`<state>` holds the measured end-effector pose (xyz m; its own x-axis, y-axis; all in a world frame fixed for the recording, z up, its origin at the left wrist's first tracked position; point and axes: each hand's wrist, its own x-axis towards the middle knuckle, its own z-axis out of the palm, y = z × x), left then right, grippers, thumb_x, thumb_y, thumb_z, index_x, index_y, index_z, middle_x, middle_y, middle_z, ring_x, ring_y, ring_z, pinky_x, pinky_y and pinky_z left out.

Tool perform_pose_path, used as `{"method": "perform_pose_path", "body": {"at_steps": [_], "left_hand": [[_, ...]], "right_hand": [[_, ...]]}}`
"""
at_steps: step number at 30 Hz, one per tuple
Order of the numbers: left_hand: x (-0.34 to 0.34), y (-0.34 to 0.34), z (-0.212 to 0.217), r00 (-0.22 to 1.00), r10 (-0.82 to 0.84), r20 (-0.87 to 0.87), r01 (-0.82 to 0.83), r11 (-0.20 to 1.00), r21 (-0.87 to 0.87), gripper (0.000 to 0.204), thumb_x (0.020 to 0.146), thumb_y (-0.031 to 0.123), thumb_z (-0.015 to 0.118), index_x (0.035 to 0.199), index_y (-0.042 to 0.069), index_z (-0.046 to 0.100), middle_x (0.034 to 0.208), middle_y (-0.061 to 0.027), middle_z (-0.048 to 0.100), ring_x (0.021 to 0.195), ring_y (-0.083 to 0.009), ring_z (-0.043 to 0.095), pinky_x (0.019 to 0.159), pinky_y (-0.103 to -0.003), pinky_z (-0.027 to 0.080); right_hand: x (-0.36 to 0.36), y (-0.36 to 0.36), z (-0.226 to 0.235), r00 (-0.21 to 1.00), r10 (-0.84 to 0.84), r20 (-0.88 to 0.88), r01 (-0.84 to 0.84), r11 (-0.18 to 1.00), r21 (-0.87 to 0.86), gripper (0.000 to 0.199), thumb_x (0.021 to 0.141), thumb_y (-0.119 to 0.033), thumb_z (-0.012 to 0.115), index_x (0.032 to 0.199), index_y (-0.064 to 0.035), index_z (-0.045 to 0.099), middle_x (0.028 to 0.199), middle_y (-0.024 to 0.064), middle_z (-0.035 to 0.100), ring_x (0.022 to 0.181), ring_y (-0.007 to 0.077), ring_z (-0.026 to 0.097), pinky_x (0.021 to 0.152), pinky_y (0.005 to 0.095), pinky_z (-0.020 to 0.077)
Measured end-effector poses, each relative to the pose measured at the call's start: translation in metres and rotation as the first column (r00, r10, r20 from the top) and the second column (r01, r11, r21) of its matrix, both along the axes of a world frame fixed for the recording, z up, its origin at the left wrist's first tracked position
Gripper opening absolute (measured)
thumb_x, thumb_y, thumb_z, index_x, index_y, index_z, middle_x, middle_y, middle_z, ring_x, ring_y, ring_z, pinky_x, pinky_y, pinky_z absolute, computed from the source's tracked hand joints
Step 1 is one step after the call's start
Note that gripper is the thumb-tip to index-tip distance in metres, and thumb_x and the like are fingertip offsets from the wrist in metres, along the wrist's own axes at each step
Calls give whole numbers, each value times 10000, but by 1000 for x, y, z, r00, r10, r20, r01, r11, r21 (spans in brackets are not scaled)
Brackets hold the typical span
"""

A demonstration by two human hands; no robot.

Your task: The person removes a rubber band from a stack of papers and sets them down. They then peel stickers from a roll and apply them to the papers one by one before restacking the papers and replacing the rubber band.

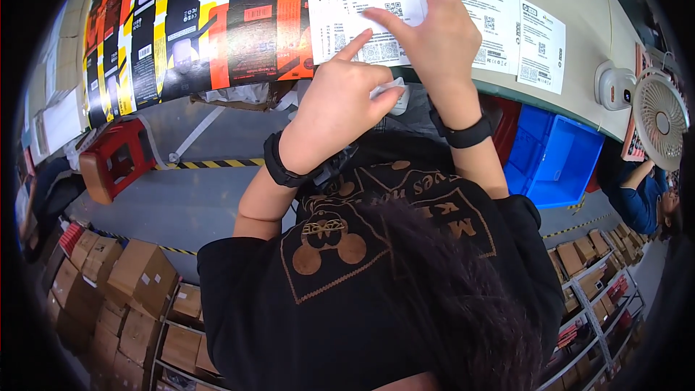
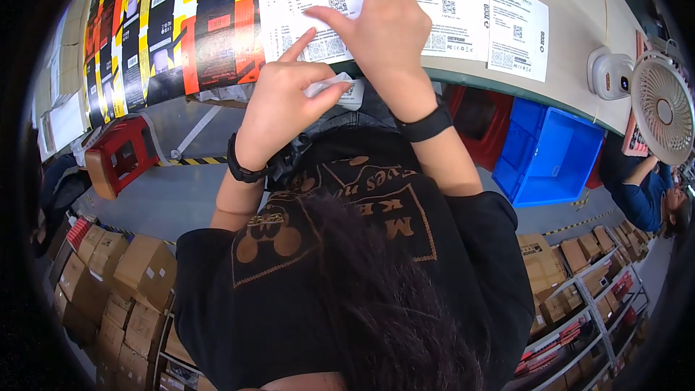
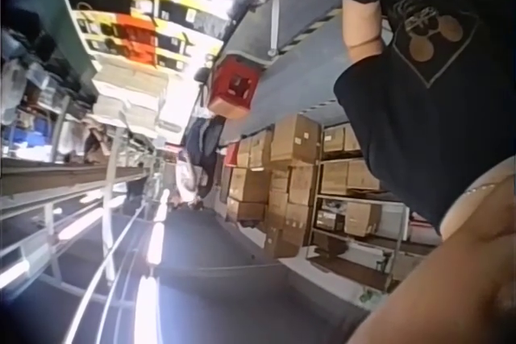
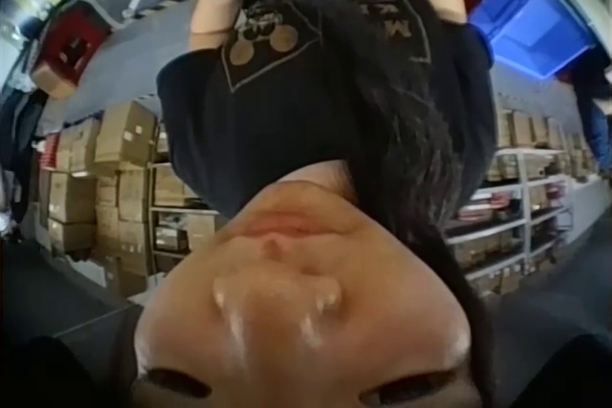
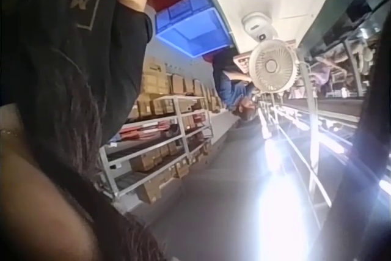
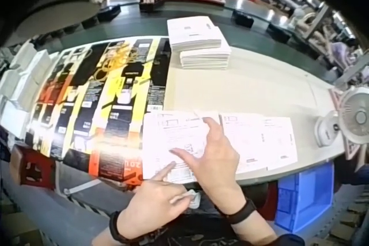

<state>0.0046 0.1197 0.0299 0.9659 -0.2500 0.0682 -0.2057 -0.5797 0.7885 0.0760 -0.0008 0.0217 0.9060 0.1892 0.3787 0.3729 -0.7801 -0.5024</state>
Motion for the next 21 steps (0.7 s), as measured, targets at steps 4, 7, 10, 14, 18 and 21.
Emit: {"method": "perform_pose_path", "body": {"at_steps": [4, 7, 10, 14, 18, 21], "left_hand": [[-4, 0, 5, 999, -19, 38, 19, 1000, 6, 148, 708, 111, 634, 622, 2, 583, 507, -143, 529, 656, -304, 558, 979, -372, 347], [-9, 2, 7, 997, -8, 72, 8, 1000, -5, 159, 710, 107, 626, 602, 4, 570, 502, -136, 530, 535, -290, 545, 1016, -383, 315], [-15, 3, 5, 997, 27, 67, -27, 1000, 3, 144, 707, 95, 645, 624, -1, 578, 521, -125, 542, 563, -295, 550, 1012, -389, 319], [-15, 4, -6, 989, 8, 146, -20, 996, 85, 142, 704, 96, 647, 625, -1, 579, 514, -127, 537, 459, -265, 503, 1035, -390, 291], [-13, 8, -1, 999, -25, 48, 20, 995, 98, 141, 707, 92, 645, 625, 1, 577, 512, -127, 537, 494, -270, 521, 1037, -388, 283], [-14, 6, -2, 998, -19, 65, 12, 995, 96, 139, 706, 89, 645, 623, 1, 575, 513, -127, 540, 499, -267, 526, 1035, -393, 284]], "right_hand": [[2, -8, -7, 997, -36, -68, 33, 999, -40, 544, 734, -111, 650, 1203, -27, 386, 981, 187, 511, 791, 285, 559, 663, 346, 457], [5, -18, -17, 997, -13, -74, 12, 1000, -16, 531, 753, -78, 625, 1228, -44, 391, 1037, 181, 521, 894, 255, 550, 749, 336, 450], [3, -21, -19, 977, 105, 186, -120, 990, 69, 502, 775, -45, 606, 1240, -88, 423, 1018, 134, 568, 990, 176, 536, 837, 306, 433], [-13, -15, 3, 841, 533, 95, -519, 843, -139, 555, 800, -197, 607, 1292, -129, 361, 999, 136, 594, 1007, 233, 535, 980, 422, 305], [-5, -46, 7, 899, 415, -136, -436, 873, -217, 461, 835, -183, 530, 1276, -127, 408, 1269, 95, 460, 1189, 263, 402, 1041, 444, 165], [1, -54, 8, 946, 299, 125, -286, 951, -115, 428, 807, -248, 592, 1201, -126, 482, 1026, 131, 585, 1041, 239, 505, 966, 425, 303]]}}
